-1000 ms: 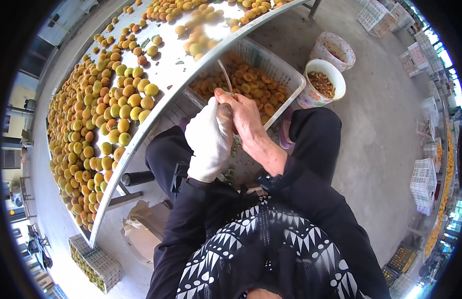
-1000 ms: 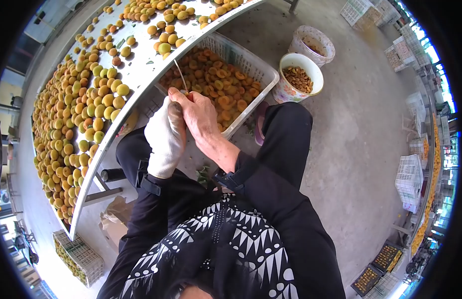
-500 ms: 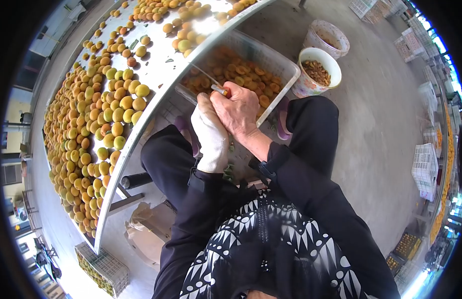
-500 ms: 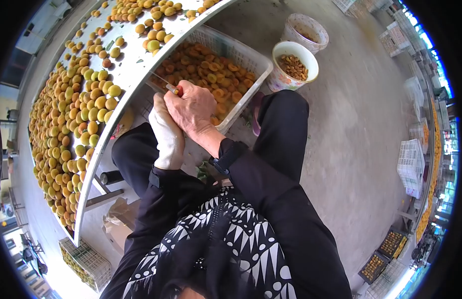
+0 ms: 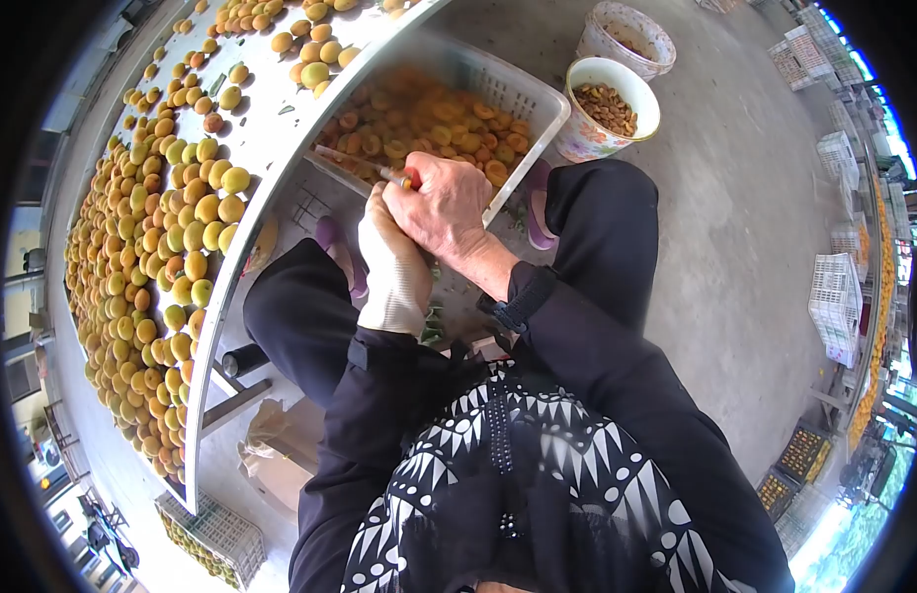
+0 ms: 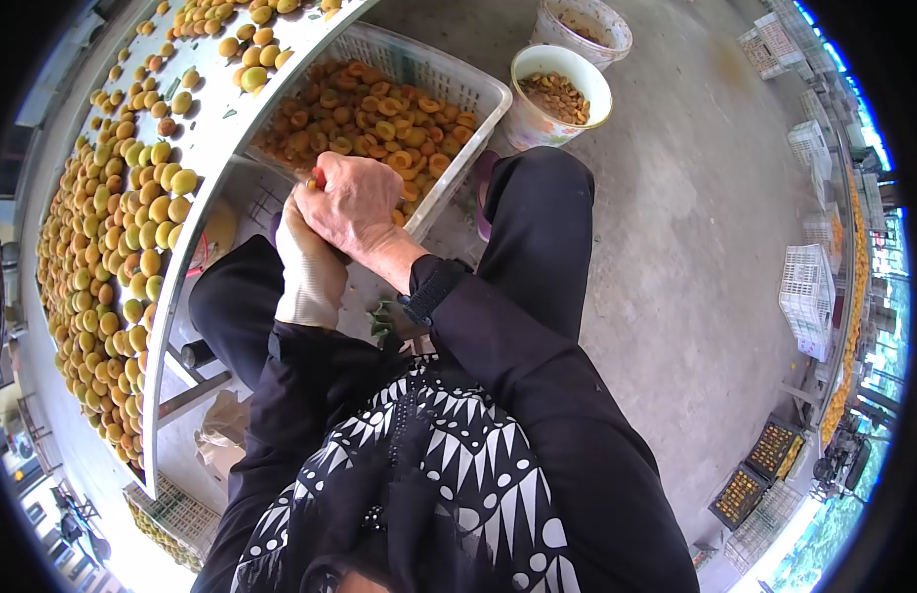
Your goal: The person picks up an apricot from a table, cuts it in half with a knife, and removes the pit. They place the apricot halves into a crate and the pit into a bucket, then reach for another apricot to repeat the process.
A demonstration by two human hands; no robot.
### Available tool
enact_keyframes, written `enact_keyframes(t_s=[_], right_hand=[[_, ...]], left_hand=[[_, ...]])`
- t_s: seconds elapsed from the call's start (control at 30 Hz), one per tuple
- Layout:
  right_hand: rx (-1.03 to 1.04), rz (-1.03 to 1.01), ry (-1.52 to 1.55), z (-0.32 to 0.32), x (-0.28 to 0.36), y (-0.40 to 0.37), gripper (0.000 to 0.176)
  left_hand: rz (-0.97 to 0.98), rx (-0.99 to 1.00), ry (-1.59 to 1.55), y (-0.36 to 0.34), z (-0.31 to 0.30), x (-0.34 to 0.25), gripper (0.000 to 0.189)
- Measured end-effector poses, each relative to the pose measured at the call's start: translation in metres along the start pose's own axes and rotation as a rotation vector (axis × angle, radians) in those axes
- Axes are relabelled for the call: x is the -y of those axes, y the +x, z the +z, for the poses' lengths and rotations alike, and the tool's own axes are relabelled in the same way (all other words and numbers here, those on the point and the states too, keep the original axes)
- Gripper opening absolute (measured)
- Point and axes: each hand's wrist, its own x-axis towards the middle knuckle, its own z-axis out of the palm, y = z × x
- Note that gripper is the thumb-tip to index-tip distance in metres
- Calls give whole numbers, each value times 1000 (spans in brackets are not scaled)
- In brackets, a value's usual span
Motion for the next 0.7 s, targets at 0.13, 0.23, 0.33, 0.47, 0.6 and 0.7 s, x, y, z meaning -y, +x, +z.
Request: enact_keyframes(t_s=[0.13,0.23,0.33,0.47,0.6,0.7], right_hand=[[0,-104,217,-6,-14,-3,10],[-59,255,840,-20,1,3,15],[-87,154,913,-37,6,23,15],[-72,-75,431,-45,-14,60,14],[2,263,559,-25,-61,78,14],[10,587,805,-37,-52,60,10]], left_hand=[[-245,10,112,-1,2,-5,34],[-369,286,75,13,-24,-14,41],[-253,410,14,-1,-16,-31,48],[-142,429,-120,-19,4,-58,54],[-121,390,-203,-14,-2,-70,58],[-52,331,-177,-15,0,-70,57]])
